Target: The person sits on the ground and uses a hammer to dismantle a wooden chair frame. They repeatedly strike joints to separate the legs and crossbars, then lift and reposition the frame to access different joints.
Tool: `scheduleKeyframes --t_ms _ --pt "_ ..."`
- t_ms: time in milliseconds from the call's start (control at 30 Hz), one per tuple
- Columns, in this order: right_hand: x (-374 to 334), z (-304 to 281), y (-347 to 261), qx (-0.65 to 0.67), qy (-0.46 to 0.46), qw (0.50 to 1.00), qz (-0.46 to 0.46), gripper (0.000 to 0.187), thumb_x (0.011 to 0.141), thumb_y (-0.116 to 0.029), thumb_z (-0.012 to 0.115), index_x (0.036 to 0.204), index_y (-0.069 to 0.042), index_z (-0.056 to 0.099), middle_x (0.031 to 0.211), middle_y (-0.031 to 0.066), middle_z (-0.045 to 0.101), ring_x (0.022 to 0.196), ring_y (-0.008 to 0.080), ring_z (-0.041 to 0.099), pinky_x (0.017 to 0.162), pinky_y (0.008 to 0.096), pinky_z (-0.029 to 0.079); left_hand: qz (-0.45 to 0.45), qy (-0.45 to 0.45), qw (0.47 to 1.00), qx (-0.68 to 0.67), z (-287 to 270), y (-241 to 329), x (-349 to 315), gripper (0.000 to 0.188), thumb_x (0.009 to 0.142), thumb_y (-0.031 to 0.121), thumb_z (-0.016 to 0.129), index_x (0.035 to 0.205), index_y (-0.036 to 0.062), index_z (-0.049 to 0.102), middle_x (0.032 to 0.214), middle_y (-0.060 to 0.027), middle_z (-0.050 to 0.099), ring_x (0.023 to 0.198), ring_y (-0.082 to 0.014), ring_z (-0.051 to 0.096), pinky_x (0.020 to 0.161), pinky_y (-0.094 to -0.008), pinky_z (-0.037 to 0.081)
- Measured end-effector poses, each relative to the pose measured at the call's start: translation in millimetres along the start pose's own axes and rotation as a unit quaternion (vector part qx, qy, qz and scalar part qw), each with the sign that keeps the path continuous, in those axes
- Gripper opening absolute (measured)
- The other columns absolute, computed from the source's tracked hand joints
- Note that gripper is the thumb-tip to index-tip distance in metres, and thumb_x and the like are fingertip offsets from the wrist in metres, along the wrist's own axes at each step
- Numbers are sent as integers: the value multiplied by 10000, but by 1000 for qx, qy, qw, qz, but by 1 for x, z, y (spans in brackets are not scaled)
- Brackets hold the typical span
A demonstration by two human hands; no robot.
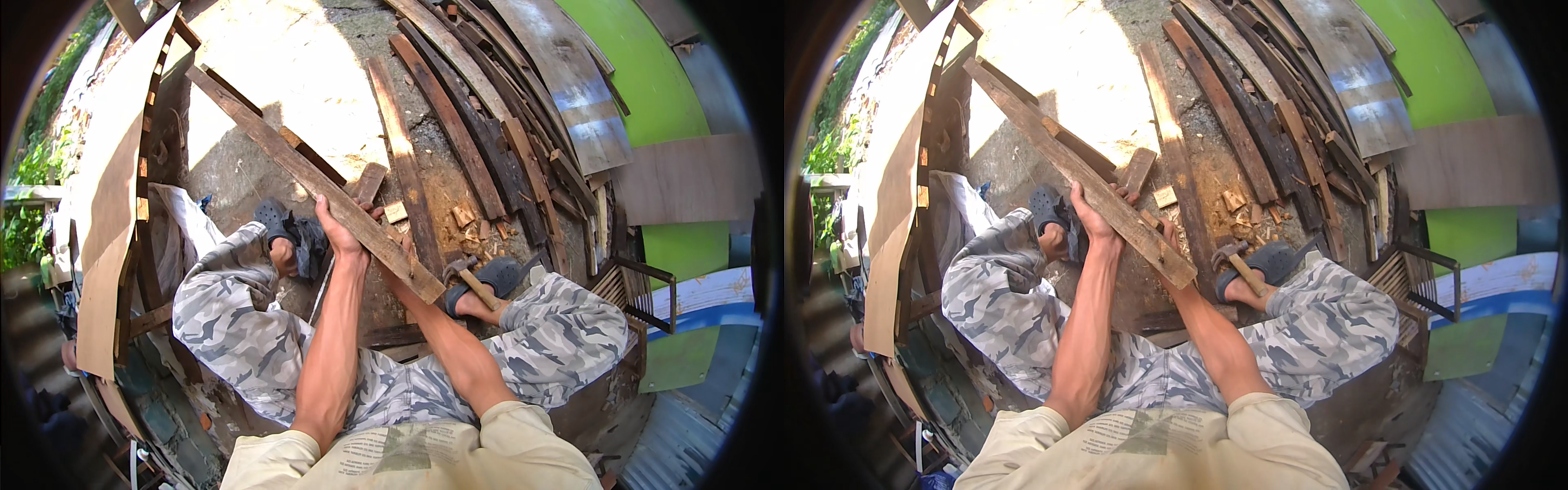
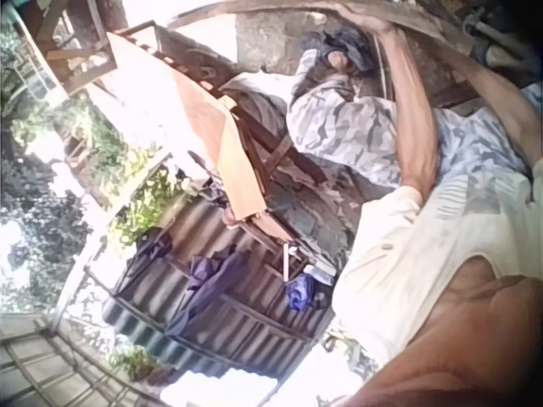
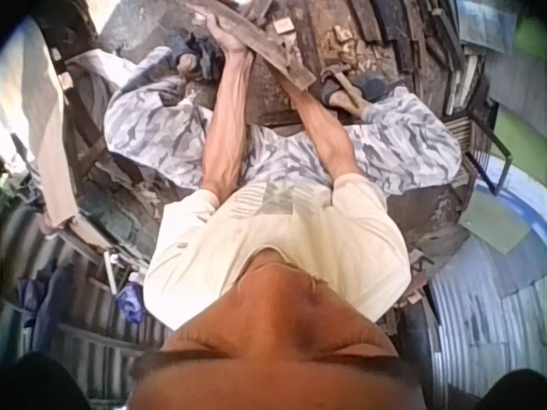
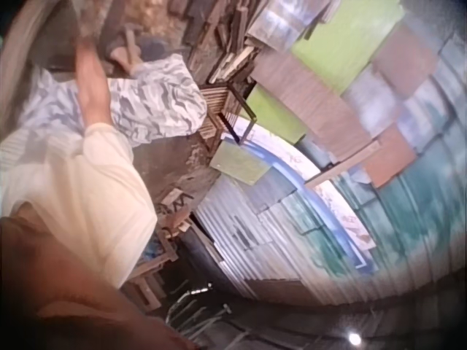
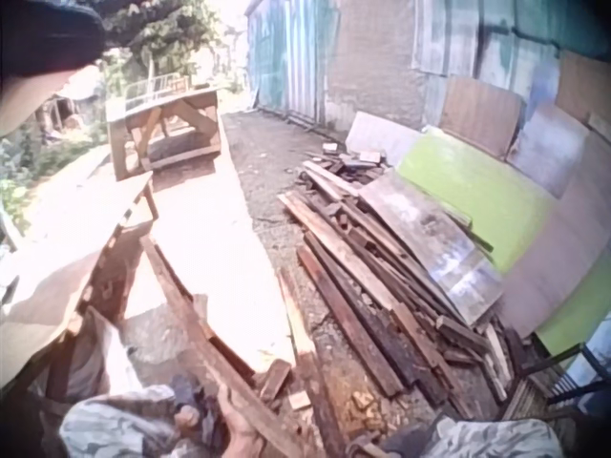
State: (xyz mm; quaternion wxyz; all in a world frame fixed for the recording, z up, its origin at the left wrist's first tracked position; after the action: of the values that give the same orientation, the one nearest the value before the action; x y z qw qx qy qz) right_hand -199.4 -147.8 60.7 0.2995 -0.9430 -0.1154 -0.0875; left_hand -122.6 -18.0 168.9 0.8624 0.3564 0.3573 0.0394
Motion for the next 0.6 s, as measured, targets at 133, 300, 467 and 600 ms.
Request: scheduleKeyframes --t_ms 133,300,467,600 --pt "-3 17 18 -110 -17 993 -47 601 909 -268 666 1369 7 393 1273 244 535 1201 430 528 1004 475 435 -41 -11 999 13 14 -4 -12 737 888 725 386 1044 14 504 855 -133 534 755 -284 603 663 -428 525" --pt "21 -19 7 164 -189 967 54 645 902 -265 656 1429 -29 369 1365 235 516 1289 408 482 1027 455 428 -24 -25 997 76 -10 -4 6 728 862 713 424 1057 17 508 867 -137 568 827 -290 636 692 -427 514" --pt "22 -27 6 230 -142 960 76 600 914 -272 643 1417 -49 403 1316 234 546 1258 404 507 1014 456 439 -17 -16 996 85 -11 -5 9 764 888 624 501 1219 -65 486 928 -155 605 783 -263 662 675 -400 524" --pt "19 -22 8 215 -113 967 70 604 891 -244 682 1400 -39 430 1276 228 569 1196 421 551 971 462 474 -5 -26 999 27 -6 3 4 717 895 553 581 1249 -62 479 952 -144 623 818 -240 673 676 -389 537"
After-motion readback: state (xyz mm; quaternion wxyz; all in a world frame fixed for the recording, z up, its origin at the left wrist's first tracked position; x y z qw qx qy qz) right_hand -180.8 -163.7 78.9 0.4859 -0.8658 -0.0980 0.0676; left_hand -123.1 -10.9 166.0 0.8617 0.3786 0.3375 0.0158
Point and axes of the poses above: each hand's wrist, its own x-axis towards the middle knuckle, its own z-axis out of the palm, y = z × x, the point moved 10 cm from there along x, towards the middle knuckle
